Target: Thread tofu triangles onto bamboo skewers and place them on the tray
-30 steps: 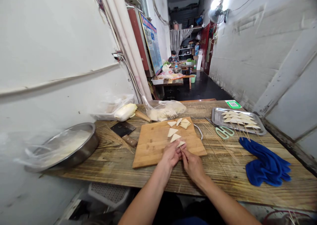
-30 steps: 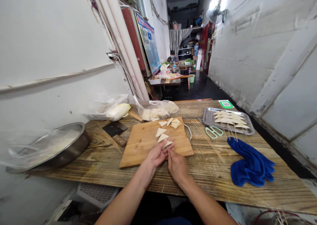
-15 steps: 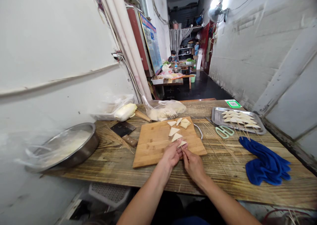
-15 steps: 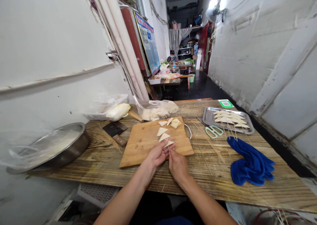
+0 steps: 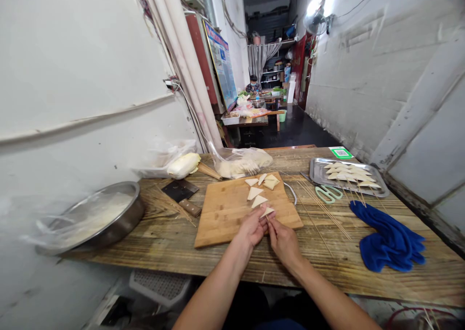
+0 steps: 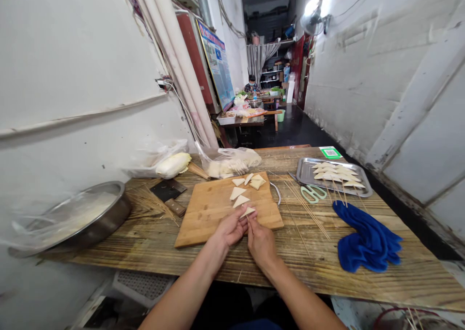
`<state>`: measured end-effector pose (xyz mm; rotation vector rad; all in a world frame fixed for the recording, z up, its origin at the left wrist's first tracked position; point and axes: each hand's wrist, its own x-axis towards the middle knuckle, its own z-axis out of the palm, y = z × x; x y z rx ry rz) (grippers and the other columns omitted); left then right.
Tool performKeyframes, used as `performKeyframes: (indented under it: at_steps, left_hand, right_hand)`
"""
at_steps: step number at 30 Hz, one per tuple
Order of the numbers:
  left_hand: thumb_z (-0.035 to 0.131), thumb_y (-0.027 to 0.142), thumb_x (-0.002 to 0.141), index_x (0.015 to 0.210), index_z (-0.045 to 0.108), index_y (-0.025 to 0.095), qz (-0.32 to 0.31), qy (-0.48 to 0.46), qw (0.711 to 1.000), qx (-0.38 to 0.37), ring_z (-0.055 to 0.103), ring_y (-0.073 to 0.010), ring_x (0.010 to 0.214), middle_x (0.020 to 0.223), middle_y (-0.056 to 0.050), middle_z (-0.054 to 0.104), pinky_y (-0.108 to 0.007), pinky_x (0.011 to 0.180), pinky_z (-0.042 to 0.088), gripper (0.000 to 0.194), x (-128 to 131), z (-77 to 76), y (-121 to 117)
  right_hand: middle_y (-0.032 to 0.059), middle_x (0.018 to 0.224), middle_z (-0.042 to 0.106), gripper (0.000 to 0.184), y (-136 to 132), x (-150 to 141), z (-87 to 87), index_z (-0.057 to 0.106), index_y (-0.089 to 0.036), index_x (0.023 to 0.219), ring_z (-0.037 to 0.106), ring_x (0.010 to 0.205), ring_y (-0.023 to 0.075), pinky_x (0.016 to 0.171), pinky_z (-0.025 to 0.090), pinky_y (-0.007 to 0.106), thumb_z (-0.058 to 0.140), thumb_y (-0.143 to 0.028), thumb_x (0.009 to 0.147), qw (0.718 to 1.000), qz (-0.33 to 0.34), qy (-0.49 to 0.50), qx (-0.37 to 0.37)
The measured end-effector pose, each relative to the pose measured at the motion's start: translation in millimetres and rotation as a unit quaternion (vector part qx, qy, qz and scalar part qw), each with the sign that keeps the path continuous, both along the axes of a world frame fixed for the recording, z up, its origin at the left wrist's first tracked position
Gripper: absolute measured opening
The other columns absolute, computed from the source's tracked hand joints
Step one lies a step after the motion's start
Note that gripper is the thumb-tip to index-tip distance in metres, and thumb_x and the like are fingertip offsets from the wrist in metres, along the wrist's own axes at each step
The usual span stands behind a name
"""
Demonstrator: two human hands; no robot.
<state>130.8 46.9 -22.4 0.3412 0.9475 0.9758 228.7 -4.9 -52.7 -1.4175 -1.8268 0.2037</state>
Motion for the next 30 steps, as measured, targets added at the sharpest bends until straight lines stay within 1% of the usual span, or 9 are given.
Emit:
performKeyframes:
  at_steps: [4, 7, 10, 12, 16, 23, 25, 27, 30]
  left_hand:
    - [0.063, 0.035, 0.073, 0.092, 0.060, 0.014, 0.034, -0.015, 0.999, 0.031, 0.065, -0.0170, 0.069, 0.081, -0.008, 0.068, -0.028, 0.063, 0.053, 0.029, -3.6, 3.0, 1.4]
    - [0.062, 0.028, 0.076, 0.089, 0.060, 0.010, 0.074, -0.013, 0.996, 0.048, 0.065, -0.0166, 0.070, 0.079, -0.010, 0.068, -0.028, 0.064, 0.053, 0.022, -7.6, 5.0, 8.6]
    - [0.061, 0.017, 0.076, 0.085, 0.059, 0.009, 0.087, -0.015, 0.996, 0.021, 0.065, -0.0174, 0.069, 0.077, -0.010, 0.067, -0.028, 0.062, 0.054, 0.013, -9.9, 5.6, 17.0]
    - [0.060, 0.014, 0.076, 0.084, 0.058, 0.008, 0.088, -0.015, 0.996, 0.007, 0.066, -0.0176, 0.068, 0.076, -0.010, 0.067, -0.029, 0.061, 0.054, 0.010, -10.1, 5.9, 20.3]
    - [0.056, 0.012, 0.079, 0.084, 0.057, 0.009, 0.091, -0.005, 0.996, -0.002, 0.065, -0.0167, 0.068, 0.076, -0.008, 0.067, -0.030, 0.060, 0.055, 0.006, -7.7, 6.5, 20.2]
    - [0.058, 0.016, 0.078, 0.086, 0.058, 0.012, 0.082, -0.015, 0.997, -0.003, 0.065, -0.0160, 0.067, 0.074, -0.006, 0.067, -0.029, 0.063, 0.054, 0.009, -4.5, 7.3, 16.4]
    - [0.058, 0.025, 0.079, 0.087, 0.059, 0.011, 0.077, -0.019, 0.997, 0.016, 0.065, -0.0168, 0.065, 0.074, -0.007, 0.067, -0.030, 0.060, 0.054, 0.017, -6.2, 8.1, 16.8]
    - [0.057, 0.032, 0.079, 0.088, 0.060, 0.011, 0.098, -0.020, 0.994, 0.052, 0.064, -0.0164, 0.063, 0.074, -0.007, 0.067, -0.029, 0.059, 0.054, 0.023, -9.1, 8.9, 18.8]
    - [0.056, 0.025, 0.080, 0.082, 0.061, 0.009, 0.150, 0.008, 0.985, 0.083, 0.063, -0.0142, 0.058, 0.071, -0.007, 0.067, -0.026, 0.056, 0.053, 0.016, -14.6, 9.0, 24.9]
  right_hand:
    - [0.0093, 0.080, 0.070, 0.033, -0.9, 0.8, -2.6, 0.062, -0.013, 0.097, 0.066, 0.066, 0.0163, 0.063, 0.048, 0.022, 0.032, -0.020, 0.089, 1.000, -0.004, 0.009, 0.014]
    - [0.0086, 0.077, 0.070, 0.032, -2.5, 1.0, -4.8, 0.064, -0.014, 0.093, 0.066, 0.064, 0.0162, 0.062, 0.048, 0.022, 0.033, -0.021, 0.089, 1.000, -0.001, 0.004, 0.009]
    - [0.0075, 0.077, 0.070, 0.032, -3.5, 0.4, -5.4, 0.064, -0.016, 0.090, 0.065, 0.064, 0.0159, 0.062, 0.048, 0.022, 0.033, -0.022, 0.090, 1.000, 0.007, -0.002, 0.001]
    - [0.0077, 0.077, 0.070, 0.033, -3.5, -0.1, -5.5, 0.064, -0.016, 0.090, 0.065, 0.064, 0.0159, 0.062, 0.047, 0.022, 0.032, -0.022, 0.090, 1.000, 0.008, 0.000, 0.002]
    - [0.0082, 0.077, 0.069, 0.032, -3.3, -0.3, -7.0, 0.064, -0.014, 0.091, 0.065, 0.065, 0.0162, 0.064, 0.047, 0.022, 0.032, -0.021, 0.090, 1.000, 0.012, 0.005, 0.002]
    - [0.0077, 0.075, 0.069, 0.032, -3.0, 1.0, -6.0, 0.063, -0.014, 0.093, 0.065, 0.064, 0.0159, 0.063, 0.047, 0.022, 0.032, -0.021, 0.090, 1.000, 0.009, 0.008, -0.005]
    - [0.0079, 0.075, 0.069, 0.032, -2.8, 1.4, -5.6, 0.063, -0.013, 0.093, 0.065, 0.064, 0.0161, 0.064, 0.047, 0.023, 0.032, -0.021, 0.090, 1.000, 0.012, 0.009, -0.003]
    - [0.0084, 0.077, 0.070, 0.032, -3.0, 1.5, -6.2, 0.063, -0.013, 0.093, 0.065, 0.066, 0.0166, 0.065, 0.048, 0.023, 0.033, -0.020, 0.089, 1.000, 0.016, 0.012, 0.001]
    - [0.0083, 0.080, 0.070, 0.031, -4.0, 1.0, -7.7, 0.064, -0.014, 0.092, 0.066, 0.068, 0.0165, 0.065, 0.048, 0.022, 0.033, -0.020, 0.089, 0.999, 0.031, 0.011, 0.010]
